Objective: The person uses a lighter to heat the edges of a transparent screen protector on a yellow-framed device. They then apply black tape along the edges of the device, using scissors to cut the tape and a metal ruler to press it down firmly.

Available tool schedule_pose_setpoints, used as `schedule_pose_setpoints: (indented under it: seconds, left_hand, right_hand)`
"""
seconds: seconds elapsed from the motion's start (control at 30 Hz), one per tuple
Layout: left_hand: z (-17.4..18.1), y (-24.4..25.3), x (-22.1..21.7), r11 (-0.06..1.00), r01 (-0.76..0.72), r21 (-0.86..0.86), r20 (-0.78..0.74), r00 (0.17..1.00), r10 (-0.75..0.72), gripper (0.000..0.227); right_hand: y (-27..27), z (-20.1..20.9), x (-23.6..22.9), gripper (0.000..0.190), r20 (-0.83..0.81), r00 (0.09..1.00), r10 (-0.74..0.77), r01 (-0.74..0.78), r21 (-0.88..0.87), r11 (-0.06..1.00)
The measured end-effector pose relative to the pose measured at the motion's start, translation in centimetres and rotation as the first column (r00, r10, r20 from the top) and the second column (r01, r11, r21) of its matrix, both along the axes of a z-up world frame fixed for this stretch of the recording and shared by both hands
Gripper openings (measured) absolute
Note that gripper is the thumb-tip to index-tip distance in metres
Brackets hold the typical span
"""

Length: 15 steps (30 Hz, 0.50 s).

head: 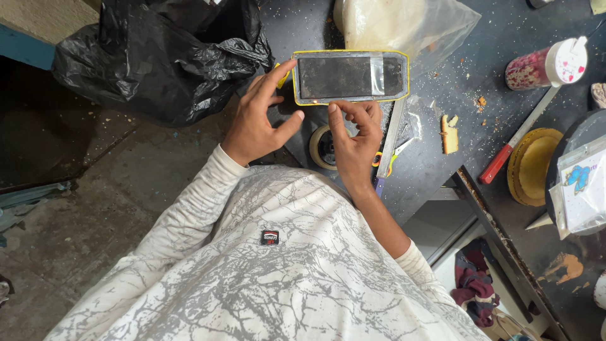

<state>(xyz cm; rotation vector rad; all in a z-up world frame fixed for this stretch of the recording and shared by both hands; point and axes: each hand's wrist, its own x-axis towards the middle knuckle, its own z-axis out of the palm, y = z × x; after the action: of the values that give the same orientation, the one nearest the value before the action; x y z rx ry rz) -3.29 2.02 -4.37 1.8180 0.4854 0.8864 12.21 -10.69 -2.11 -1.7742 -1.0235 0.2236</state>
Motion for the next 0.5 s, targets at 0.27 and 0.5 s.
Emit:
schedule_pose_setpoints:
  seconds: [0.27, 0.5]
  left_hand:
    - [-1.2, 0.1, 1.3, 0.970, -0.050, 0.237, -0.061, 0.996, 0.066, 0.094]
    - [-1.7, 0.5, 2.1, 0.978, -0.058, 0.198, -0.029, 0.997, 0.065, 0.096]
  right_hand:
    - [-0.5, -0.9, 0.5, 0.013, -0.066, 0.997, -0.028, 0.029, 0.016, 0.999]
    - [-0.5, -1.3, 0.8, 0.013, -0.097, 0.995, -0.024, 0.027, 0.032, 0.999]
